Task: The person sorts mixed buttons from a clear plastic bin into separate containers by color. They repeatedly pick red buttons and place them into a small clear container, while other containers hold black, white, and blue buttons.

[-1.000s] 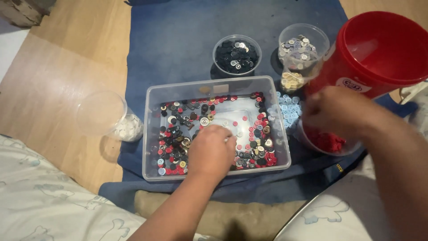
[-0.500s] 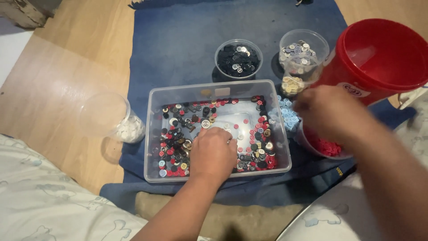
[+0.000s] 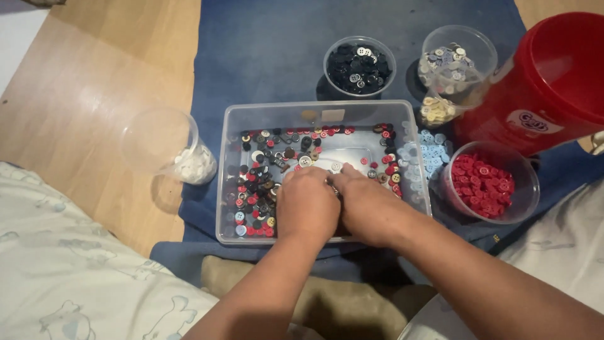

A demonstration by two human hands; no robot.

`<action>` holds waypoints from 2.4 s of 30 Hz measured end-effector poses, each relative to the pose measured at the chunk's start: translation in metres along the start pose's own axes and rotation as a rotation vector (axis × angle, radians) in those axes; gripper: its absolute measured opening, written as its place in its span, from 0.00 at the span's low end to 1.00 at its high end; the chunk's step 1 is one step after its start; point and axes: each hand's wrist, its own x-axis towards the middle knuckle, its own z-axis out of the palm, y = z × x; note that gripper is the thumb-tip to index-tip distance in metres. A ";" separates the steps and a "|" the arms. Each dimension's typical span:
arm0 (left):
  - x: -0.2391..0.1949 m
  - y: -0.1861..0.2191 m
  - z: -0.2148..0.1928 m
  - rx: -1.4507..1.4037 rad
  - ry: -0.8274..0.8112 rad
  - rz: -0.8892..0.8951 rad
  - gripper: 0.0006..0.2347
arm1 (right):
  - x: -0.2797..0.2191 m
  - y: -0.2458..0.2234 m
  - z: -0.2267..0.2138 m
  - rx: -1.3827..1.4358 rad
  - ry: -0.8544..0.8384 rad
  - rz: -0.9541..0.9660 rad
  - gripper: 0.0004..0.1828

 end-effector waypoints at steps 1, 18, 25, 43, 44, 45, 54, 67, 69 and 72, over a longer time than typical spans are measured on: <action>0.003 -0.003 0.002 -0.010 0.017 -0.007 0.12 | -0.005 -0.005 -0.005 -0.049 0.086 -0.063 0.26; 0.000 -0.007 0.006 -0.081 0.032 0.008 0.13 | 0.073 0.075 0.003 -0.701 0.465 -0.155 0.05; -0.001 -0.001 -0.003 -0.091 -0.022 0.004 0.13 | 0.068 0.058 0.027 -0.279 0.406 -0.115 0.06; -0.001 -0.005 -0.020 -0.420 -0.143 -0.177 0.11 | 0.056 0.056 0.017 1.093 0.240 -0.071 0.13; -0.002 -0.005 -0.021 -0.419 -0.138 -0.202 0.11 | 0.055 0.054 0.016 1.108 0.220 -0.054 0.13; -0.002 -0.005 -0.020 -0.418 -0.139 -0.203 0.11 | 0.057 0.055 0.017 1.109 0.219 -0.053 0.13; -0.003 -0.005 -0.019 -0.299 -0.119 -0.229 0.10 | 0.074 0.059 0.012 0.675 0.278 -0.111 0.08; 0.005 -0.012 -0.010 -0.416 -0.005 -0.211 0.11 | 0.154 0.105 0.012 -0.329 0.694 -0.331 0.09; 0.006 -0.013 -0.011 -0.432 0.001 -0.212 0.11 | 0.158 0.099 0.006 -0.288 0.698 -0.295 0.06; 0.004 -0.013 -0.012 -0.446 -0.025 -0.220 0.12 | 0.157 0.100 0.007 -0.245 0.683 -0.269 0.05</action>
